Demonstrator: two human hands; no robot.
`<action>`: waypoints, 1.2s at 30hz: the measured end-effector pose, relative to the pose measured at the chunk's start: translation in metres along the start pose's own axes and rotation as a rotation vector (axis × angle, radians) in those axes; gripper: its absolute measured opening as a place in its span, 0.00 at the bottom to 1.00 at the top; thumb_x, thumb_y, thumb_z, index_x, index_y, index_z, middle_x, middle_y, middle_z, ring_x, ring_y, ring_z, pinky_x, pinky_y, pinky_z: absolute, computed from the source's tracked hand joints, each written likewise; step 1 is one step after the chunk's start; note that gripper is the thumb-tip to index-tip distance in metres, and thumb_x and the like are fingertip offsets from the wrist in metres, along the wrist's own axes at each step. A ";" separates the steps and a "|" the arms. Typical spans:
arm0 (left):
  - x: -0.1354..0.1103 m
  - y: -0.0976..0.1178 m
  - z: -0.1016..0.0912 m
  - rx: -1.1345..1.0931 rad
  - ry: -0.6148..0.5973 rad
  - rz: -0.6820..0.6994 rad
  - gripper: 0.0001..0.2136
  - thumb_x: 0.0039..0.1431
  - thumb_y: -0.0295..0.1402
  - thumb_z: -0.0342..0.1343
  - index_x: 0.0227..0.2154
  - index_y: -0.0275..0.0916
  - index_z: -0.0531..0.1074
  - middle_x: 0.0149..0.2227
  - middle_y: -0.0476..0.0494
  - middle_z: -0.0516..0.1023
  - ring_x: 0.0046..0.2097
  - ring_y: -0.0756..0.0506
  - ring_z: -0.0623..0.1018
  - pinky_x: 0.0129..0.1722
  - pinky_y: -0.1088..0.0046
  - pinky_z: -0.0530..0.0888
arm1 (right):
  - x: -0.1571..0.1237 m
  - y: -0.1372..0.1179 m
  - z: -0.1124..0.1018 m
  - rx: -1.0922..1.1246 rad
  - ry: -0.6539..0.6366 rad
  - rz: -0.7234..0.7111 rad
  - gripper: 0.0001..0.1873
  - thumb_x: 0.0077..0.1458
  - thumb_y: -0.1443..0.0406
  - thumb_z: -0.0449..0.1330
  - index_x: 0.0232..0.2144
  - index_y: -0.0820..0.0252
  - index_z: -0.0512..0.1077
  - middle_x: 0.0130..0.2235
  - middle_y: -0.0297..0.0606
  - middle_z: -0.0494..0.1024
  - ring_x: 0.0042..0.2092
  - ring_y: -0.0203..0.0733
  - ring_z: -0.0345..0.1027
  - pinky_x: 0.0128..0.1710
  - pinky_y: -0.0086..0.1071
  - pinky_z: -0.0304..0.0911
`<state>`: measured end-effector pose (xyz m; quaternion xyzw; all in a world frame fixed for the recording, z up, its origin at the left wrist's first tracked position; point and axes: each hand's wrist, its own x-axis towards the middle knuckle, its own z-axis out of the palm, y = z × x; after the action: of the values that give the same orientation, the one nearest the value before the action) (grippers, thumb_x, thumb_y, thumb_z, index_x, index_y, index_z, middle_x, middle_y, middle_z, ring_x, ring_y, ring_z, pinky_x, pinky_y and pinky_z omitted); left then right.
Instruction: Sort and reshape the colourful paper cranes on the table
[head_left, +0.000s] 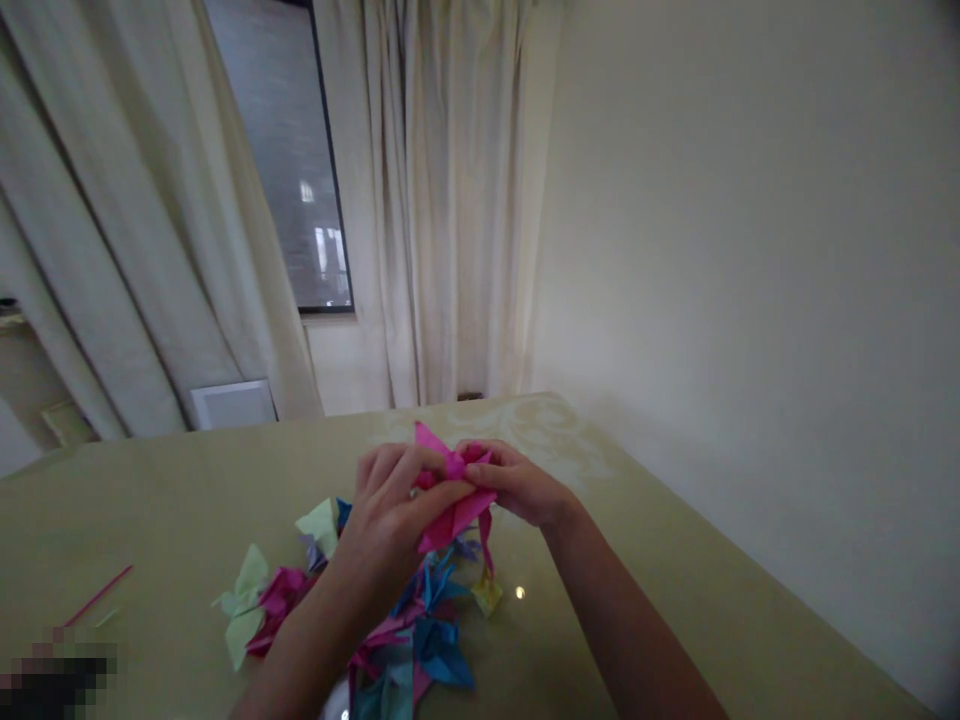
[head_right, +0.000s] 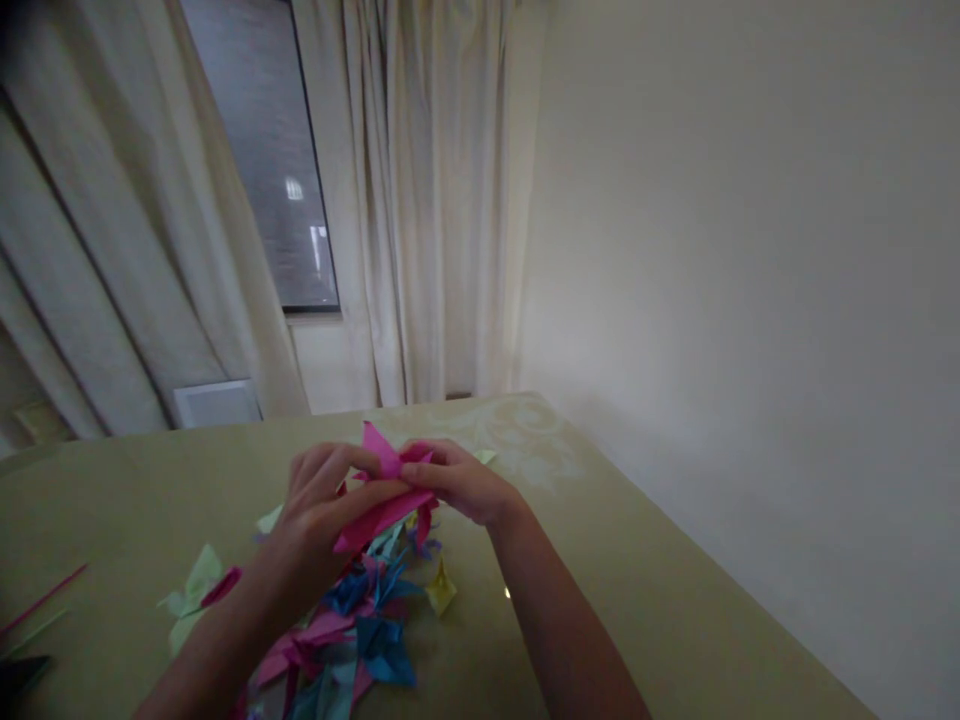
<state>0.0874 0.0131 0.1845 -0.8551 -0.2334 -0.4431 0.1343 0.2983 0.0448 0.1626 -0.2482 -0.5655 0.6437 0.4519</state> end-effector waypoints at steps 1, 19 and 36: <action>-0.001 0.000 0.002 0.011 -0.019 -0.013 0.14 0.69 0.29 0.57 0.54 0.50 0.79 0.48 0.42 0.77 0.50 0.40 0.73 0.55 0.57 0.66 | 0.002 0.000 -0.002 0.001 0.048 -0.015 0.23 0.45 0.52 0.79 0.36 0.59 0.79 0.32 0.32 0.78 0.30 0.34 0.70 0.29 0.25 0.65; -0.081 0.036 0.111 -0.012 -0.912 -0.303 0.24 0.66 0.43 0.60 0.63 0.47 0.71 0.70 0.33 0.65 0.72 0.27 0.61 0.66 0.35 0.61 | 0.031 0.068 -0.125 -0.469 0.967 -0.073 0.20 0.44 0.50 0.68 0.32 0.60 0.78 0.31 0.37 0.82 0.32 0.41 0.73 0.31 0.30 0.65; -0.057 -0.053 0.049 0.129 -1.055 -0.500 0.16 0.59 0.17 0.51 0.41 0.37 0.80 0.48 0.33 0.82 0.52 0.35 0.81 0.52 0.57 0.74 | 0.031 0.044 -0.093 -0.776 0.709 -0.167 0.17 0.56 0.56 0.65 0.45 0.60 0.77 0.46 0.44 0.82 0.49 0.47 0.75 0.54 0.41 0.67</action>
<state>0.0654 0.0639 0.1112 -0.8692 -0.4895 0.0394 -0.0570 0.3474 0.1202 0.1045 -0.5537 -0.5924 0.2255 0.5401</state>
